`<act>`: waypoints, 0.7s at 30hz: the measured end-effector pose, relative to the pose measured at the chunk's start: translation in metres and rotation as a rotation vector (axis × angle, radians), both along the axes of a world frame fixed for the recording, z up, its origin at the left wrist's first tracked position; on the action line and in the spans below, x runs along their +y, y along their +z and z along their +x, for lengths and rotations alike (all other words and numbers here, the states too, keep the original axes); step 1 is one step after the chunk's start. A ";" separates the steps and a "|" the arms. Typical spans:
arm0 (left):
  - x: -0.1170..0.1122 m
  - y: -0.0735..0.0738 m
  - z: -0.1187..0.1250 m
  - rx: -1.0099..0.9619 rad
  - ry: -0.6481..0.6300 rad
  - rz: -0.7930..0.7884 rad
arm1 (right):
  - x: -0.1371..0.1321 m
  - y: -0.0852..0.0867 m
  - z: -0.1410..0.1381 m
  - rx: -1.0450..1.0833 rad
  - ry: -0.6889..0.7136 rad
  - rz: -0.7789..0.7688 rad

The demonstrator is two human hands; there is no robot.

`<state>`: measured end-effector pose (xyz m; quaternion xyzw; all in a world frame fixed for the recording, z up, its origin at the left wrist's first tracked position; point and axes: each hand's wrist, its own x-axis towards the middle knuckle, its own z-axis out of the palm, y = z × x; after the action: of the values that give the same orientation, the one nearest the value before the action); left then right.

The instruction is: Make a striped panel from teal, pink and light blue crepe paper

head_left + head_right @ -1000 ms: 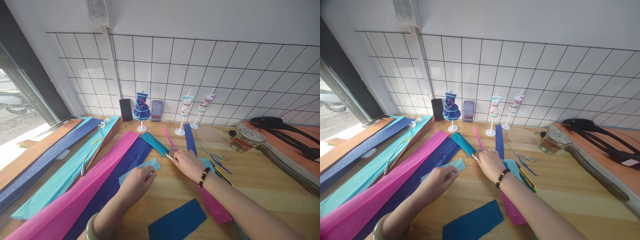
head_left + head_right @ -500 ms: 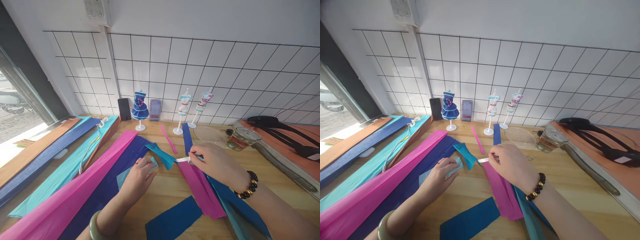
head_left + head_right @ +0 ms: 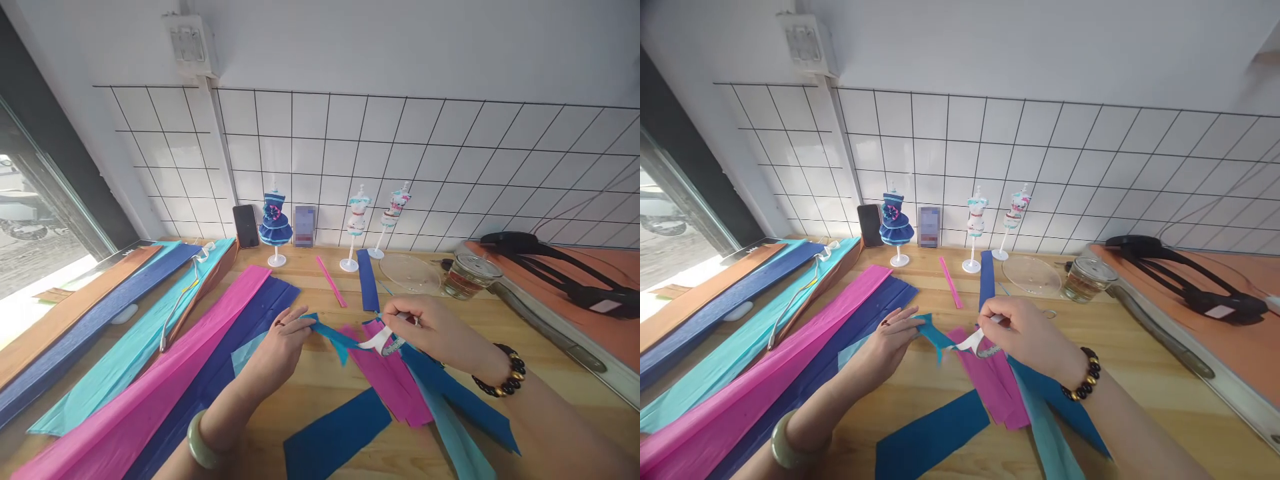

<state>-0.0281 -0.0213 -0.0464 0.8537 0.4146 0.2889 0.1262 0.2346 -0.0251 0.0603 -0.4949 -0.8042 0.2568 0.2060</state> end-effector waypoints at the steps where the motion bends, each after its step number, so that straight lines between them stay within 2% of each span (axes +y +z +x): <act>1: -0.001 0.004 -0.002 -0.040 0.032 0.005 | -0.001 -0.001 0.004 -0.001 -0.027 0.001; 6: -0.007 0.027 -0.013 -0.144 0.224 0.010 | -0.009 -0.010 0.021 -0.107 -0.147 0.148; 10: -0.007 0.040 -0.022 -0.111 0.297 -0.034 | -0.018 -0.018 0.027 -0.129 -0.201 0.210; 17: -0.003 0.039 -0.056 0.071 0.486 -0.070 | -0.047 -0.021 0.046 0.148 -0.188 -0.033; 20: -0.018 0.042 -0.055 0.116 0.543 -0.029 | -0.062 -0.022 0.052 0.247 -0.189 -0.110; 21: -0.027 0.044 -0.050 0.105 0.527 -0.031 | -0.066 -0.023 0.052 0.274 -0.190 -0.120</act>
<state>-0.0785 -0.0482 -0.0027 0.7281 0.6327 0.2608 0.0379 0.2868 -0.0914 0.0373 -0.5405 -0.7014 0.3489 0.3069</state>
